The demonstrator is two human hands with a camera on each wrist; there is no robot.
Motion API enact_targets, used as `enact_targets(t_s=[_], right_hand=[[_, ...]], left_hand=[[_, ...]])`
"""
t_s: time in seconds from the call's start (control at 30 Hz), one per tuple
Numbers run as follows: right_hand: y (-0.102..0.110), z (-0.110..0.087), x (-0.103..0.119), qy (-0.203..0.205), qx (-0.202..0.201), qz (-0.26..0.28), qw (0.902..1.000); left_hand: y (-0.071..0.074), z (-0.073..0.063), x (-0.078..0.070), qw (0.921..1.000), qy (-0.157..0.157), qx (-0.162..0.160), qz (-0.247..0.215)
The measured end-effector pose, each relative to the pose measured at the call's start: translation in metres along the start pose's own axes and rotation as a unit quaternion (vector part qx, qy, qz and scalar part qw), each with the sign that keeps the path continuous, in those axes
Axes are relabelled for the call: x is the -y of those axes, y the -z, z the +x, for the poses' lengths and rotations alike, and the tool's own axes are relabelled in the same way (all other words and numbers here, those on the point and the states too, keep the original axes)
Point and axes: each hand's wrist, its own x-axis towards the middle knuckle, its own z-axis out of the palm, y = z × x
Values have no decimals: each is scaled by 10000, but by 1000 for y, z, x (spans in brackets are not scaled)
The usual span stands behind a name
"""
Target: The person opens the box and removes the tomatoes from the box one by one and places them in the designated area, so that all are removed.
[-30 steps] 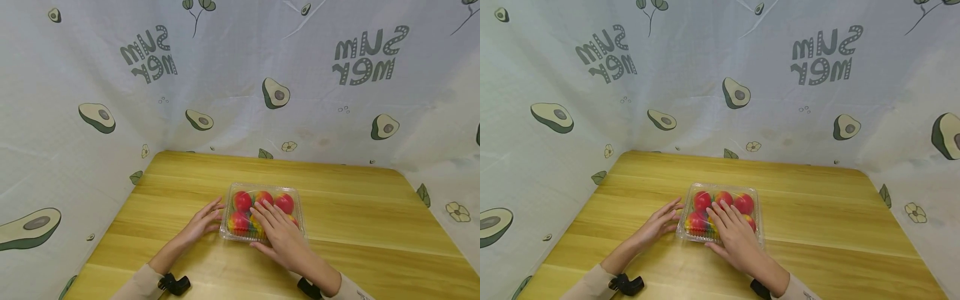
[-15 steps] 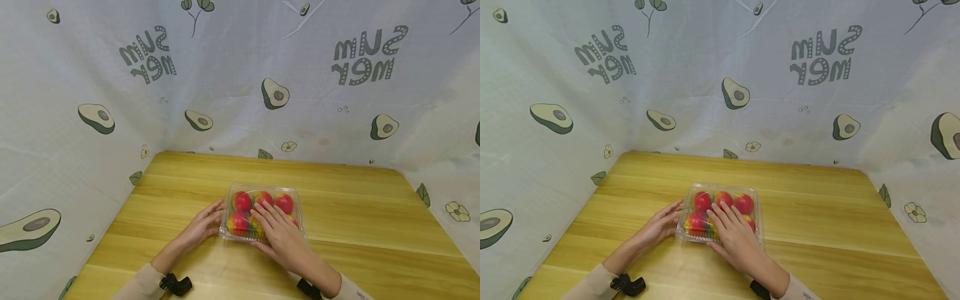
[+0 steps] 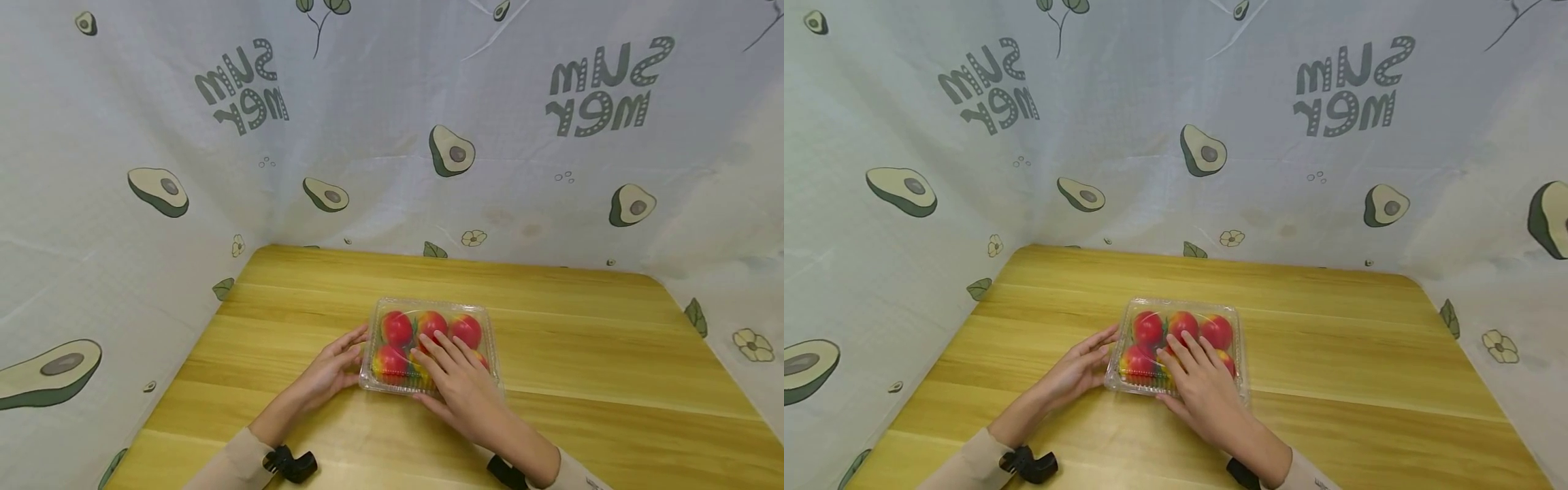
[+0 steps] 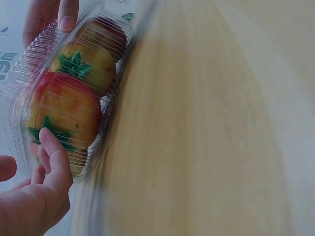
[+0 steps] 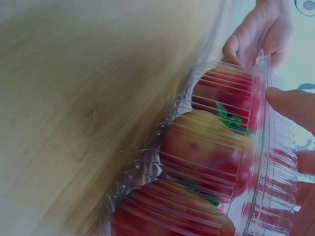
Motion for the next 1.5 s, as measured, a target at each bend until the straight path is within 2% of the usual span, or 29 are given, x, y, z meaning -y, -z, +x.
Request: enact_targets(t_s=[0.33,0.7,1.23,1.5], right_hand=[[0,0,1,-113,85,63,9999],[0,-1,1,-156,36,121,9998],[-2,-2,1,-102,2,63,9999],[-3,-1,1,-69,-38,74,9999]], left_hand=[[-1,-6,1,9996,121,-2,-269],[-4,-13,4,9994,219,-111,-256],[-6,-26,6,9996,126,72,-253],[-9,-32,8,9985,222,0,-505]])
